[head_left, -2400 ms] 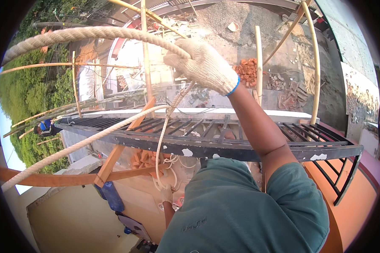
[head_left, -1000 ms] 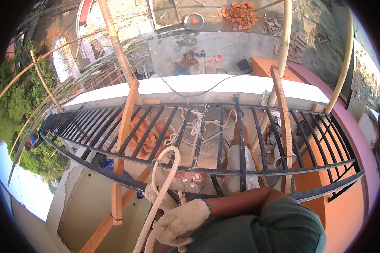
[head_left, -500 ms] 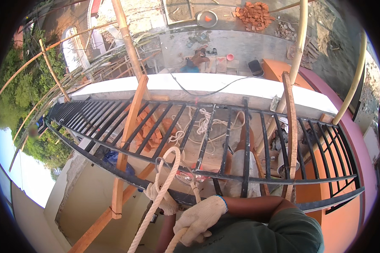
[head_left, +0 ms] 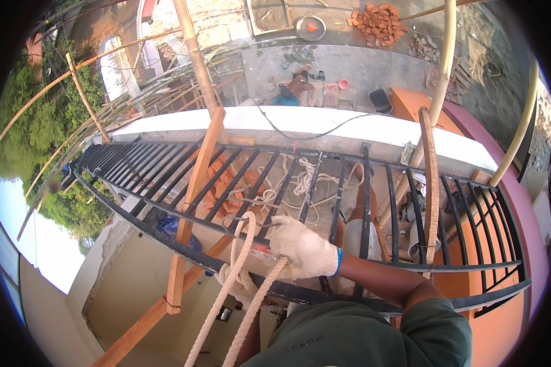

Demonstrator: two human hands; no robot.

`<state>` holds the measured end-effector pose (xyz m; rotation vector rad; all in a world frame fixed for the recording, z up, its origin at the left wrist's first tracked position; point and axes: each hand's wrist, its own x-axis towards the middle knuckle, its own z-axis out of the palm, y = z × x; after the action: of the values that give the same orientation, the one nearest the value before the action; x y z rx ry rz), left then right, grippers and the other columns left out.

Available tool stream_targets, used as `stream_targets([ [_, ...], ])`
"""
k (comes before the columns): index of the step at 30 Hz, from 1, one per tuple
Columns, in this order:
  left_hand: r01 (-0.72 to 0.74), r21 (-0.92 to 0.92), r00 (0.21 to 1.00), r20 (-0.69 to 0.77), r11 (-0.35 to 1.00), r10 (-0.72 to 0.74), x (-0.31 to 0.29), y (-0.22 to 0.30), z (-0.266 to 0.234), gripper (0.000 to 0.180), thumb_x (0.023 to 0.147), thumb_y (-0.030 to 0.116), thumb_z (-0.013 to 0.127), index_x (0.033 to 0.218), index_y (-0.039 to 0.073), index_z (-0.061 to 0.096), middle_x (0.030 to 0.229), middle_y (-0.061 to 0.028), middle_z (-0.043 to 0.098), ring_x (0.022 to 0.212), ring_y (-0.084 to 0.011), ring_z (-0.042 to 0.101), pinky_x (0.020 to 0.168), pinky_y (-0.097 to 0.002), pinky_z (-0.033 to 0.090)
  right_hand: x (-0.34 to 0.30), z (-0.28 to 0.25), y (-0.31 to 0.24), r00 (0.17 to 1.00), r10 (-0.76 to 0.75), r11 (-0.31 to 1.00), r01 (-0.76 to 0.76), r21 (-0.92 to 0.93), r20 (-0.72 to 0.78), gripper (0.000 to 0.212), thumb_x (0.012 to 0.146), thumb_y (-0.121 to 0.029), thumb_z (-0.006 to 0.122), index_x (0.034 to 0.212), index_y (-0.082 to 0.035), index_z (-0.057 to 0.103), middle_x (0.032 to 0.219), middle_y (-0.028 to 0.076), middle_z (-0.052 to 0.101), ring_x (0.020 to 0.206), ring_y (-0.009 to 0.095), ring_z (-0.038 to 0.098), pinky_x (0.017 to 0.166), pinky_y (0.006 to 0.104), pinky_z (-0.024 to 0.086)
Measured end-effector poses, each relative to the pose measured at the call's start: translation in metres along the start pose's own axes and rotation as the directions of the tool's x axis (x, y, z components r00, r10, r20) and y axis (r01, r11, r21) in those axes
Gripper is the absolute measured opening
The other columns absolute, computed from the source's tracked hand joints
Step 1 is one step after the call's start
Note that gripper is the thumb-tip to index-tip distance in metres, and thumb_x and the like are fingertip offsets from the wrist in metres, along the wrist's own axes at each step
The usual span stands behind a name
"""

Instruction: The person repeatedly lifts buckets containing construction debris and bricks using a rope and pulley system from a balcony. They pull the rope to raise the buckets, then lower them back down, repeating the cycle multiple times.

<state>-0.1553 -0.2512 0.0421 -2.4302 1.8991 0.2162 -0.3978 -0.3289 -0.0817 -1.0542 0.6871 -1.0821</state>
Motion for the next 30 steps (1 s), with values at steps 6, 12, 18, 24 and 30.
stream_targets([
  [6,-0.019,0.001,1.0,0.016,1.0,0.019,0.004,0.007,-0.007,0.021,0.085,0.002,0.053,0.097,0.0,0.07,0.097,-0.0168,0.065,0.104,-0.0342,0.055,0.093,-0.048,0.043,0.034,0.067,-0.051,0.995,-0.079,0.602,0.101,0.792,-0.066,0.032,0.091,-0.034,0.073,0.098,-0.003,0.066,0.086,0.007,0.061,0.079,0.024,0.06,0.071,0.036,0.048],
  [12,-0.042,0.015,0.999,0.016,0.999,0.041,0.006,0.005,-0.008,0.021,0.085,0.002,0.053,0.097,0.0,0.07,0.097,-0.0165,0.065,0.103,-0.0343,0.055,0.093,-0.0478,0.043,0.011,0.09,-0.061,0.92,-0.147,-0.095,-0.38,0.92,0.364,0.03,0.097,-0.03,0.071,0.105,-0.001,0.069,0.082,0.006,0.063,0.075,0.017,0.059,0.073,0.0317,0.051],
  [18,0.12,-0.103,0.992,0.042,0.987,-0.117,0.006,0.002,-0.005,0.021,0.084,0.002,0.054,0.098,0.002,0.069,0.098,-0.0156,0.063,0.102,-0.0352,0.055,0.093,-0.0482,0.043,-0.019,0.031,-0.039,0.88,-0.182,-0.201,-0.47,0.86,0.438,0.045,0.107,-0.038,0.055,0.083,0.0,0.063,0.063,0.007,0.059,0.051,0.015,0.055,0.06,0.0373,0.054],
  [24,0.072,-0.187,0.997,0.008,0.98,-0.072,0.007,0.011,0.002,0.022,0.086,0.002,0.053,0.101,0.003,0.068,0.103,-0.019,0.06,0.11,-0.0368,0.051,0.102,-0.0495,0.038,-0.023,-0.098,-0.054,0.763,0.156,0.627,-0.568,0.534,0.628,0.042,0.094,-0.044,0.075,0.078,-0.006,0.068,0.067,0.007,0.063,0.055,0.018,0.058,0.051,0.033,0.044],
  [30,0.151,-0.154,0.986,0.09,0.976,-0.138,0.01,0.03,-0.005,0.021,0.088,0.003,0.051,0.099,0.002,0.068,0.104,-0.0186,0.06,0.109,-0.0358,0.052,0.101,-0.0479,0.038,-0.026,-0.108,-0.054,0.97,0.197,0.968,-0.168,-0.187,0.144,0.031,0.076,-0.03,0.081,0.098,-0.01,0.072,0.08,0.012,0.066,0.077,0.038,0.066,0.07,0.0467,0.053],
])
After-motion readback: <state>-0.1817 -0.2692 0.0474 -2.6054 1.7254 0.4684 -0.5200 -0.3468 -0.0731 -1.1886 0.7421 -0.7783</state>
